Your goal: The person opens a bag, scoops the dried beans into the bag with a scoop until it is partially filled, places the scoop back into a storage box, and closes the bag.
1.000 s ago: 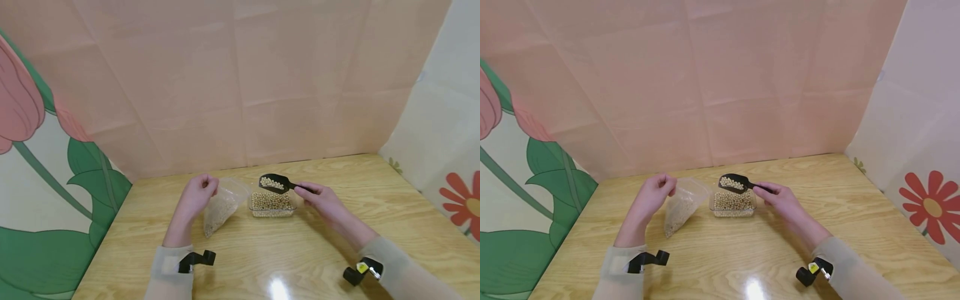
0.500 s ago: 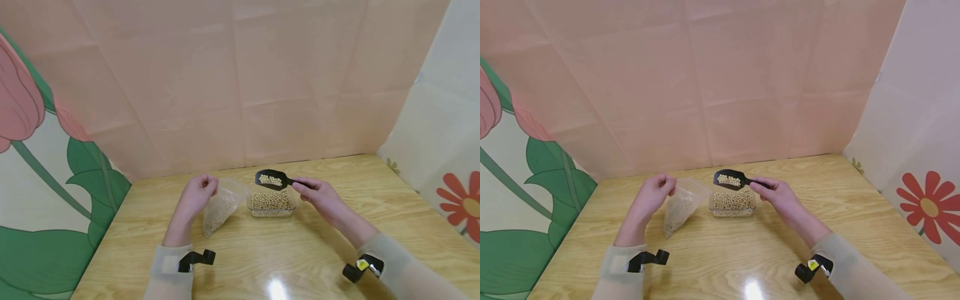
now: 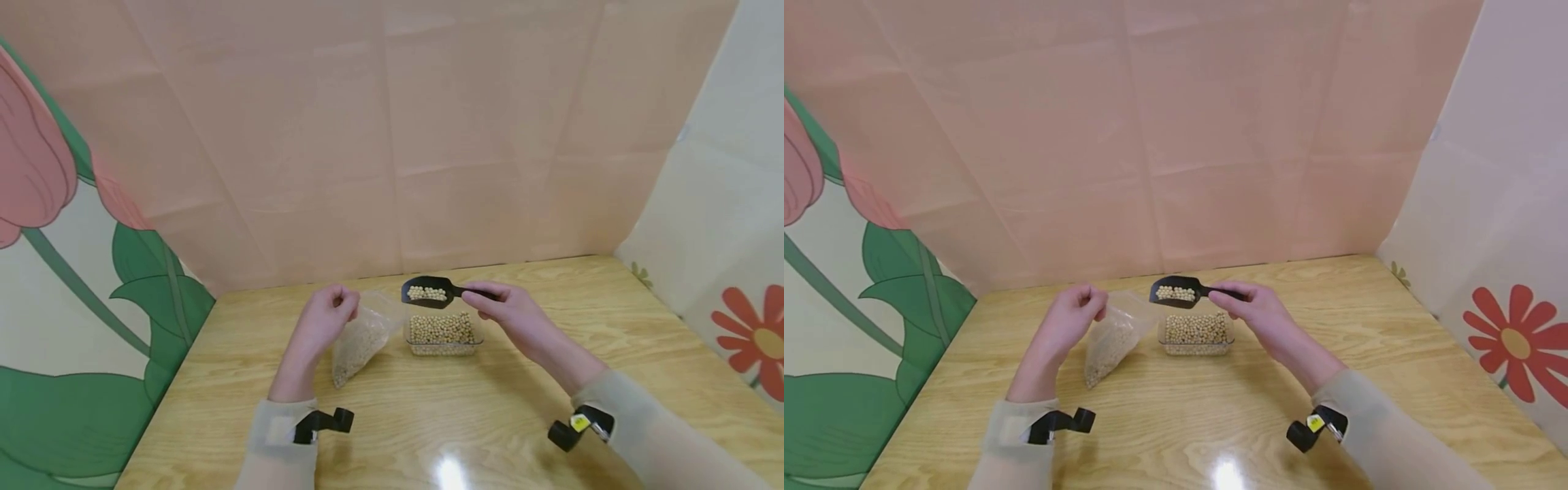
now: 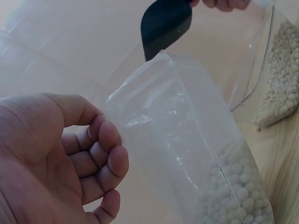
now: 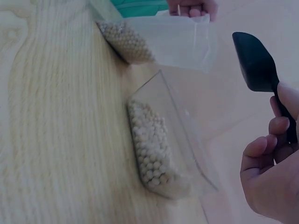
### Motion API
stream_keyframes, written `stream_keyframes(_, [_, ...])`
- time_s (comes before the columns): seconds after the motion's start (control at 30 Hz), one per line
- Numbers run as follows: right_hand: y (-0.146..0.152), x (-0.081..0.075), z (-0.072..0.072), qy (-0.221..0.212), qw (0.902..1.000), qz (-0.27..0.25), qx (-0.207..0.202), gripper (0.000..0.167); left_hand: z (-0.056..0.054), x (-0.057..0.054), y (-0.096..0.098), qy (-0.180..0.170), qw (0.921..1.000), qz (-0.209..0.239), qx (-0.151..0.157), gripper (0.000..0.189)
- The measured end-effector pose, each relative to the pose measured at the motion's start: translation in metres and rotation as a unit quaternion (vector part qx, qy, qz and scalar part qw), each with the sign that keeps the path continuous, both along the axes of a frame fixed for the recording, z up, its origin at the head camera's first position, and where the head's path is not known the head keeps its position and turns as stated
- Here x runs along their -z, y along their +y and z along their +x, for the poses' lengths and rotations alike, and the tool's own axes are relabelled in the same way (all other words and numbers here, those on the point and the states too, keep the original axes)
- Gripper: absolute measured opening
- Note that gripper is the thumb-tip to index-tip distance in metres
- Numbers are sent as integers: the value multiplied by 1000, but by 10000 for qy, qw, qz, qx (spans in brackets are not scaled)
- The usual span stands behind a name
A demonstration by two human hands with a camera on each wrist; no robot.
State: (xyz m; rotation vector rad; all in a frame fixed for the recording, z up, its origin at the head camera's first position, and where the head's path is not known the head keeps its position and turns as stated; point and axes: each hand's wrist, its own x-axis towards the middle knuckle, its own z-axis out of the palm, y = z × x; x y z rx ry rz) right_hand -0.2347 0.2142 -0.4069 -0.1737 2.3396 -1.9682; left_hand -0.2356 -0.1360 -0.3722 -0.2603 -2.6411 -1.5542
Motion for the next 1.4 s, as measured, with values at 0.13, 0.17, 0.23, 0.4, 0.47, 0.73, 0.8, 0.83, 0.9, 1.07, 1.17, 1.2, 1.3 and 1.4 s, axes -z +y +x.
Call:
stream_keyframes(0.13, [-8, -5, -2, 56, 9999, 96, -13, 55, -1, 2, 1, 18, 10000, 32, -1, 28])
stream_keyframes(0.17, [-10, -6, -2, 48, 9999, 137, -11, 54, -1, 2, 1, 25, 10000, 22, -5, 28])
stream_keyframes(0.23, [-13, -8, -3, 63, 9997, 239, -23, 53, -1, 2, 2, 20, 10000, -1, -14, 28])
stream_keyframes(0.4, [-20, -14, -5, 118, 9983, 564, -94, 51, -1, 2, 3, -12, 10000, -57, -34, 28])
stream_keyframes(0.47, [-23, -17, -5, 136, 9976, 665, -118, 51, -1, 2, 3, -13, 10000, -70, -47, 28])
stream_keyframes(0.73, [-32, -28, -8, 316, 9908, 1289, -258, 46, -1, 1, 5, -102, 9999, -87, -85, 27])
stream_keyframes(0.8, [-35, -31, -8, 470, 9869, 1520, -284, 44, -1, 0, 5, -122, 9998, -104, -104, 26])
stream_keyframes(0.83, [-36, -33, -8, 546, 9847, 1629, -293, 43, -1, 0, 5, -126, 9998, -108, -116, 26])
stream_keyframes(0.9, [-39, -37, -8, 716, 9806, 1796, -314, 40, -1, -1, 5, -122, 9998, -106, -124, 26])
stream_keyframes(1.07, [-46, -44, -7, 1021, 9736, 2006, -373, 34, -1, -2, 4, -69, 9999, -89, -120, 26])
stream_keyframes(1.17, [-48, -47, -7, 1148, 9694, 2137, -384, 33, -1, -2, 4, -69, 9999, -73, -120, 27])
stream_keyframes(1.2, [-49, -48, -7, 1176, 9681, 2180, -389, 33, -1, -1, 4, -67, 9999, -71, -120, 27])
stream_keyframes(1.3, [-50, -50, -6, 1221, 9653, 2275, -391, 32, -1, -1, 3, -56, 9999, -72, -113, 27])
stream_keyframes(1.4, [-51, -53, -5, 1278, 9631, 2333, -411, 31, -1, 0, 3, -30, 9999, -66, -95, 28])
